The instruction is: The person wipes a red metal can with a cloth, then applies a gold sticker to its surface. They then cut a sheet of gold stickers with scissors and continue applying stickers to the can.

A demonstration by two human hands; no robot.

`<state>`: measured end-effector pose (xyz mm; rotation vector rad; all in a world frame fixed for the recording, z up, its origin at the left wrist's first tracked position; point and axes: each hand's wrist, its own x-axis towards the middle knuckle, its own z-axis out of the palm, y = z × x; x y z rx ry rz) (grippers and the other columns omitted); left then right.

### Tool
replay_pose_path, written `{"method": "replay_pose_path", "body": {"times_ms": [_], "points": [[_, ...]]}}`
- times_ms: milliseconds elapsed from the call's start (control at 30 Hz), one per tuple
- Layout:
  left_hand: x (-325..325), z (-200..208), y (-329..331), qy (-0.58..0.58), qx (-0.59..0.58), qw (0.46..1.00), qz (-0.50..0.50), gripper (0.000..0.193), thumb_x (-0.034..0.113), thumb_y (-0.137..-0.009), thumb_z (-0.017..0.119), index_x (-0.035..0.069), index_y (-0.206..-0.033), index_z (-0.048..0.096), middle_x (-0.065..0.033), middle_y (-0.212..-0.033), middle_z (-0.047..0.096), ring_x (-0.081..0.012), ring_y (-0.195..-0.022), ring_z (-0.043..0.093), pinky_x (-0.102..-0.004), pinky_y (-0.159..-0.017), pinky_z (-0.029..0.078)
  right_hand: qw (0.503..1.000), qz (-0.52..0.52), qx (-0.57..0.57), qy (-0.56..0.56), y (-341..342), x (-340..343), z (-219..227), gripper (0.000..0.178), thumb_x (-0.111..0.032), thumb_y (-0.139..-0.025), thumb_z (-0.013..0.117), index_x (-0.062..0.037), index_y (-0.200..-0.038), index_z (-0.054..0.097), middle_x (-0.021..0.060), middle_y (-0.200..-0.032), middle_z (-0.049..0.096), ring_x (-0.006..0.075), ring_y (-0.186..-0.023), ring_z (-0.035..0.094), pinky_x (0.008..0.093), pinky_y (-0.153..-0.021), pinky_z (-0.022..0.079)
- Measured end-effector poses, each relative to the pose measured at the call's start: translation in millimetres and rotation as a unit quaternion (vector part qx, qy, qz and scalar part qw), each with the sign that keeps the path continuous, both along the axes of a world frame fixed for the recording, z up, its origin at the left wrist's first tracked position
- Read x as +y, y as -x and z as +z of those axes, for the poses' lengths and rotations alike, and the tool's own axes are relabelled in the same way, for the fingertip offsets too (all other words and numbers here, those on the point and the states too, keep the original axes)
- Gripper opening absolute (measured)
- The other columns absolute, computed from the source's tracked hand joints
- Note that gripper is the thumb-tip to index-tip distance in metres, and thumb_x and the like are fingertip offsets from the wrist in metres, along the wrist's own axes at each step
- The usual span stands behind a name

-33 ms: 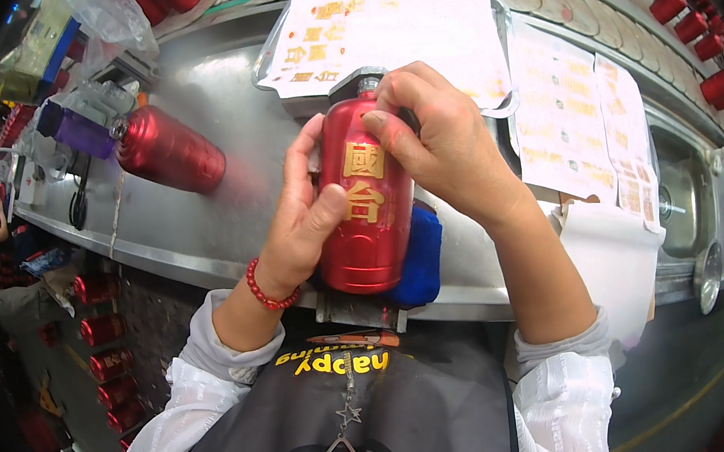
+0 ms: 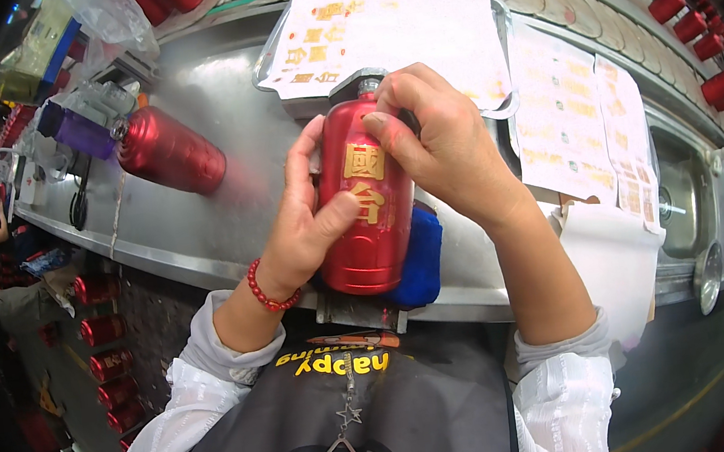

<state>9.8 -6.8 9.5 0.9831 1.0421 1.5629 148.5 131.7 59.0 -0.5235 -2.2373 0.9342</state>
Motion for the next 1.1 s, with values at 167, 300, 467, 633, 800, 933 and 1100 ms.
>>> {"method": "replay_pose_path", "body": {"times_ms": [167, 300, 467, 633, 800, 933, 1100], "points": [[-0.4, -1.8, 0.0, -0.010, 0.058, 0.998, -0.007, 0.094, 0.033, -0.090, 0.071, -0.002, -0.151, 0.007, -0.0200, -0.142, 0.036, -0.0236, -0.129, 0.044, -0.0372, -0.108, 0.038, 0.999, 0.001, 0.041, -0.035, 1.9, 2.2, -5.6, 0.013, -0.007, -0.087, 0.066, 0.0013, -0.085, 0.056, 0.0130, -0.088, 0.059, 0.0270, -0.079, 0.060, 0.0343, -0.071, 0.049], [1.1, -6.8, 1.6, -0.018, -0.009, 1.000, -0.004, 0.091, 0.040, -0.094, 0.065, -0.002, -0.151, 0.008, -0.0196, -0.143, 0.036, -0.0228, -0.129, 0.043, -0.0365, -0.107, 0.038, 0.998, 0.001, 0.041, -0.042, 2.2, 2.8, -6.4, 0.014, -0.007, -0.087, 0.066, 0.0014, -0.084, 0.056, 0.0128, -0.088, 0.059, 0.0268, -0.078, 0.059, 0.0345, -0.071, 0.049], [1.7, -4.0, 0.9, -0.027, -0.026, 0.999, -0.001, 0.089, 0.040, -0.095, 0.063, -0.003, -0.151, 0.009, -0.0200, -0.143, 0.036, -0.0227, -0.130, 0.042, -0.0364, -0.108, 0.038, 0.999, -0.001, 0.027, -0.039, 1.6, 3.0, -5.3, 0.014, -0.007, -0.087, 0.066, 0.0014, -0.085, 0.055, 0.0127, -0.087, 0.058, 0.0265, -0.077, 0.059, 0.0342, -0.070, 0.049], [0.7, -7.0, 4.1, -0.010, 0.051, 0.999, -0.015, 0.084, 0.026, -0.096, 0.062, 0.002, -0.152, 0.005, -0.0176, -0.144, 0.037, -0.0215, -0.129, 0.045, -0.0360, -0.107, 0.040, 0.999, 0.001, 0.041, -0.025, 2.0, 2.5, -6.2, 0.014, -0.007, -0.086, 0.066, 0.0012, -0.084, 0.055, 0.0127, -0.087, 0.058, 0.0266, -0.077, 0.059, 0.0341, -0.070, 0.048], [0.6, -6.9, 4.4, -0.002, 0.070, 0.998, -0.005, 0.084, 0.023, -0.095, 0.062, 0.002, -0.152, 0.005, -0.0176, -0.144, 0.037, -0.0218, -0.129, 0.045, -0.0370, -0.107, 0.039, 0.998, -0.002, 0.044, -0.035, 2.7, 2.4, -6.2, 0.014, -0.007, -0.086, 0.066, 0.0010, -0.084, 0.055, 0.0131, -0.089, 0.059, 0.0265, -0.078, 0.059, 0.0341, -0.070, 0.049], [0.5, -8.6, 1.6, -0.006, 0.066, 0.998, 0.020, 0.087, 0.033, -0.093, 0.066, -0.003, -0.150, 0.012, -0.0203, -0.143, 0.037, -0.0254, -0.129, 0.043, -0.0378, -0.109, 0.035, 0.999, -0.007, 0.045, -0.019, 4.0, 1.2, -6.5, 0.015, -0.007, -0.086, 0.067, 0.0009, -0.083, 0.054, 0.0137, -0.089, 0.059, 0.0269, -0.078, 0.060, 0.0342, -0.071, 0.049], [0.3, -8.6, 1.8, -0.003, 0.075, 0.997, 0.020, 0.087, 0.033, -0.093, 0.066, -0.004, -0.150, 0.012, -0.0207, -0.144, 0.036, -0.0256, -0.129, 0.043, -0.0382, -0.110, 0.034, 0.999, -0.019, 0.043, -0.025, 4.6, 0.4, -6.9, 0.016, -0.007, -0.086, 0.067, 0.0007, -0.082, 0.054, 0.0140, -0.090, 0.060, 0.0273, -0.079, 0.061, 0.0346, -0.071, 0.050]]}}
